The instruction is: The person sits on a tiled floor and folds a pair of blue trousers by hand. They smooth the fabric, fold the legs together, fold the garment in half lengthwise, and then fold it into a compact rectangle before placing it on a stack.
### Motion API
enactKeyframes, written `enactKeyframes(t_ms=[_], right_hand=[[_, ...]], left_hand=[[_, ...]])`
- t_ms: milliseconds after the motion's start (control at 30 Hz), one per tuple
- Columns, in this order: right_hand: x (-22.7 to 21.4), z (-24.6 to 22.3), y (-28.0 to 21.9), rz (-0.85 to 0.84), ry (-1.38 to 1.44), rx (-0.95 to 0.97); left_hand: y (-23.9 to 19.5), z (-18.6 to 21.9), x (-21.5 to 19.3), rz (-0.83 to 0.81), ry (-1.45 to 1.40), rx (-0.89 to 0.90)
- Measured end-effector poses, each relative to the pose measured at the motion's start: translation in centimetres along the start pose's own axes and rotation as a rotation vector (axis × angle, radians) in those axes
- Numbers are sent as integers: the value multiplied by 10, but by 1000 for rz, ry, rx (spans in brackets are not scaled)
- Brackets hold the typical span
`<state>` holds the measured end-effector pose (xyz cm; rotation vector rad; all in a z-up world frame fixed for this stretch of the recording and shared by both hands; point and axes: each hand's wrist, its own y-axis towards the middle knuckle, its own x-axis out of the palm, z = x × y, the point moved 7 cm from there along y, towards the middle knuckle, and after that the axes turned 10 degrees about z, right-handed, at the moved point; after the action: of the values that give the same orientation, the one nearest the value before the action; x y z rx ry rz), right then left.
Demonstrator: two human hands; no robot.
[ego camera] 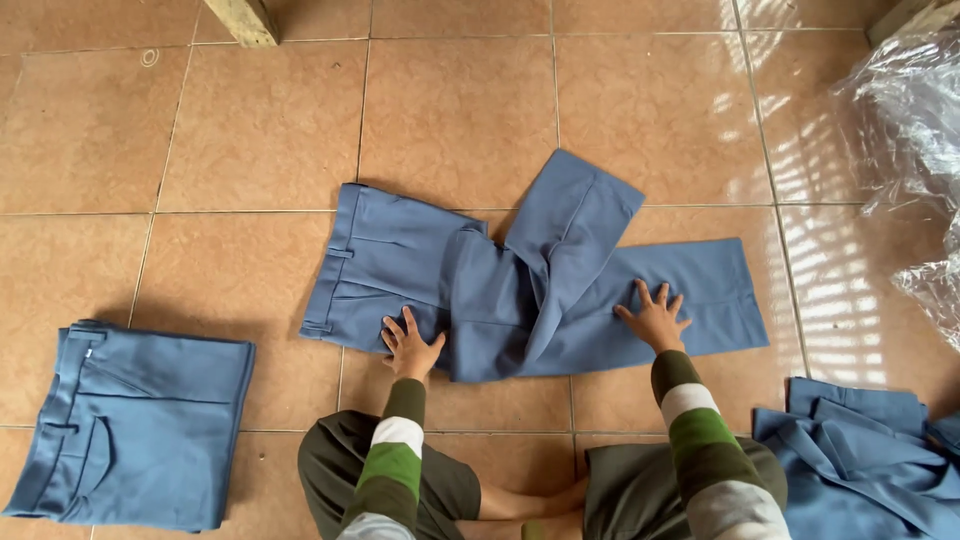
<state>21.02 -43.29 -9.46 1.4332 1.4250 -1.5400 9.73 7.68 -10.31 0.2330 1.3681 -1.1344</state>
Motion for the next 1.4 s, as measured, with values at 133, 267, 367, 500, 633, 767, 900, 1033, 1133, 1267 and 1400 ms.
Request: enactKeyframes(t_ms=[133, 267, 367, 500, 633, 767, 900, 1033, 1133, 1267, 1400], right_hand=[[3, -35, 39, 242, -53, -23], [12, -89, 36, 41, 1116, 388], [38, -97, 31, -85, 1387, 586], [-27, -129, -1, -150, 1581, 634], [-22, -94, 42, -182, 1656, 557], [-33, -17, 92, -104, 1832, 228], [-2, 149, 128, -3, 2071, 286], [-104, 89, 1, 152, 2256, 361], [-29, 155, 20, 162, 2105, 301], [73, 275, 71, 267, 2180, 589], [37, 242, 35, 235, 2170, 641]], left_hand=[[-14, 11, -1, 117, 118, -5], [6, 4, 14, 172, 193, -44], [0, 15, 12, 200, 243, -77], [-14, 78, 7, 305, 146, 277], [5, 82, 51, 154, 76, 231], [-1, 87, 25, 129, 42, 169], [5, 79, -9, 209, 20, 118], [28, 58, -29, 224, 41, 103], [42, 46, -42, 210, 55, 81], [63, 26, -51, 172, 114, 27], [84, -3, -64, 151, 138, -24]])
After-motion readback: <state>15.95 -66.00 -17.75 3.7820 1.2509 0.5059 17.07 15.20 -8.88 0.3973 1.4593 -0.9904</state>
